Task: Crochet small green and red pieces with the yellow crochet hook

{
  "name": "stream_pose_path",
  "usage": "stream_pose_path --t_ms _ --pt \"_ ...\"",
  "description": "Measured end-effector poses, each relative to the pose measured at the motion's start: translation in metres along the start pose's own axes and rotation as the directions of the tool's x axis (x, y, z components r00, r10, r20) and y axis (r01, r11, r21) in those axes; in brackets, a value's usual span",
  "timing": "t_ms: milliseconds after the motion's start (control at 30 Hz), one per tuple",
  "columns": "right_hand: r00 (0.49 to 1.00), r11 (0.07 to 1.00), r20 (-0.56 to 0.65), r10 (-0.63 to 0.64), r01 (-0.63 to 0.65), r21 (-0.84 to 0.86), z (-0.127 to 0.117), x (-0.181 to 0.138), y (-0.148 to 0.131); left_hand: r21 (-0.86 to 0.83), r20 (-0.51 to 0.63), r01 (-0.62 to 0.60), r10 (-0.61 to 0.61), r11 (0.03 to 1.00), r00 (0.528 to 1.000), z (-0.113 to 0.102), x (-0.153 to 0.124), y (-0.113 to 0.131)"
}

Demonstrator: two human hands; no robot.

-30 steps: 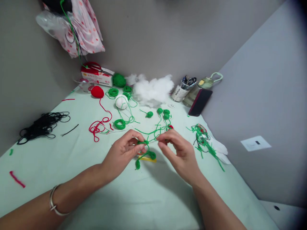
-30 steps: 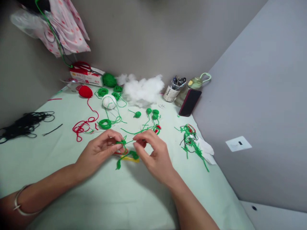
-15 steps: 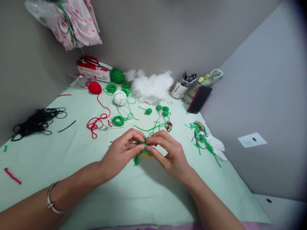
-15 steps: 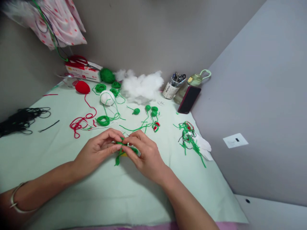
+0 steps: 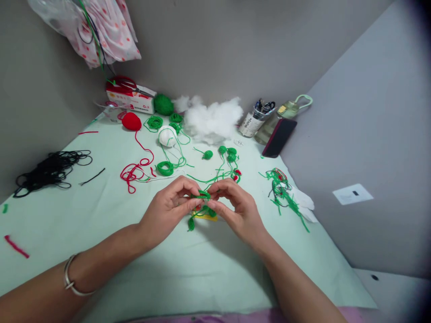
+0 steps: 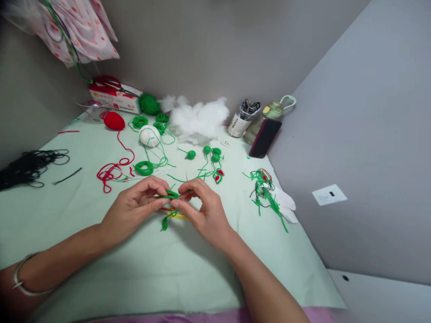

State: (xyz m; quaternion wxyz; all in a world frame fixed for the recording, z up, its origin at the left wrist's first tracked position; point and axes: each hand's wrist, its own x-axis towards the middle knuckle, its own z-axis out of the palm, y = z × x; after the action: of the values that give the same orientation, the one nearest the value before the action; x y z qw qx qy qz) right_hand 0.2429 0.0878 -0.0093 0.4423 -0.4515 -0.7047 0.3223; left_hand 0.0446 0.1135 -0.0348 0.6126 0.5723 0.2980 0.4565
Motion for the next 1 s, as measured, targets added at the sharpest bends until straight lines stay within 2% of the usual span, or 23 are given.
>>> stream_pose_path --t_ms 100,200,267,333,400,467,567,633,767,900,1000 --pt "0.999 0.999 0.01 0.047 -0.047 -0.009 0.001 0.0 0.001 -0.011 0.002 -0.003 0.003 1.0 1.0 0.0 0.0 -0.001" --pt "1.0 0.998 0.02 0.02 -0.019 -0.053 0.003 0.0 0.002 0.004 0.011 -0.009 0.009 1.0 1.0 0.0 -0.001 -0.001" --pt "1.0 0.998 0.017 0.001 0.0 -0.068 0.003 -0.001 0.002 0.048 0.005 -0.049 0.049 0.998 0.999 -0.001 -0.002 -0.002" --pt "1.0 0.997 0.008 -0.014 0.014 -0.079 0.003 -0.001 0.001 0.162 0.017 -0.136 0.135 0.977 0.991 -0.002 -0.002 -0.004" --pt "0.999 0.994 0.006 -0.035 0.035 -0.105 0.003 -0.001 0.0 0.329 0.071 -0.261 0.252 0.907 0.965 -0.004 -0.002 -0.005" --pt "0.998 0.989 0.015 -0.055 0.056 -0.138 0.003 -0.001 -0.001 0.459 0.155 -0.399 0.37 0.794 0.916 -0.005 -0.002 -0.007" --pt "0.998 0.987 0.017 -0.067 0.069 -0.147 0.003 -0.001 -0.002 0.538 0.237 -0.529 0.485 0.656 0.842 -0.005 0.0 -0.007" --pt "0.999 0.991 0.011 -0.053 0.054 -0.124 0.003 -0.001 -0.001 0.558 0.244 -0.541 0.498 0.63 0.832 -0.005 0.001 -0.006" --pt "1.0 0.998 0.013 0.013 -0.012 -0.064 0.003 -0.002 -0.003 0.556 0.229 -0.525 0.489 0.644 0.842 -0.006 0.001 -0.004" --pt "0.993 0.993 0.048 0.111 -0.113 0.036 0.001 -0.001 -0.008 0.551 0.204 -0.537 0.521 0.639 0.829 -0.008 0.0 -0.003" --pt "0.978 0.973 0.073 0.194 -0.202 0.113 0.0 0.001 -0.011 0.56 0.193 -0.521 0.51 0.644 0.838 -0.008 -0.001 -0.003"
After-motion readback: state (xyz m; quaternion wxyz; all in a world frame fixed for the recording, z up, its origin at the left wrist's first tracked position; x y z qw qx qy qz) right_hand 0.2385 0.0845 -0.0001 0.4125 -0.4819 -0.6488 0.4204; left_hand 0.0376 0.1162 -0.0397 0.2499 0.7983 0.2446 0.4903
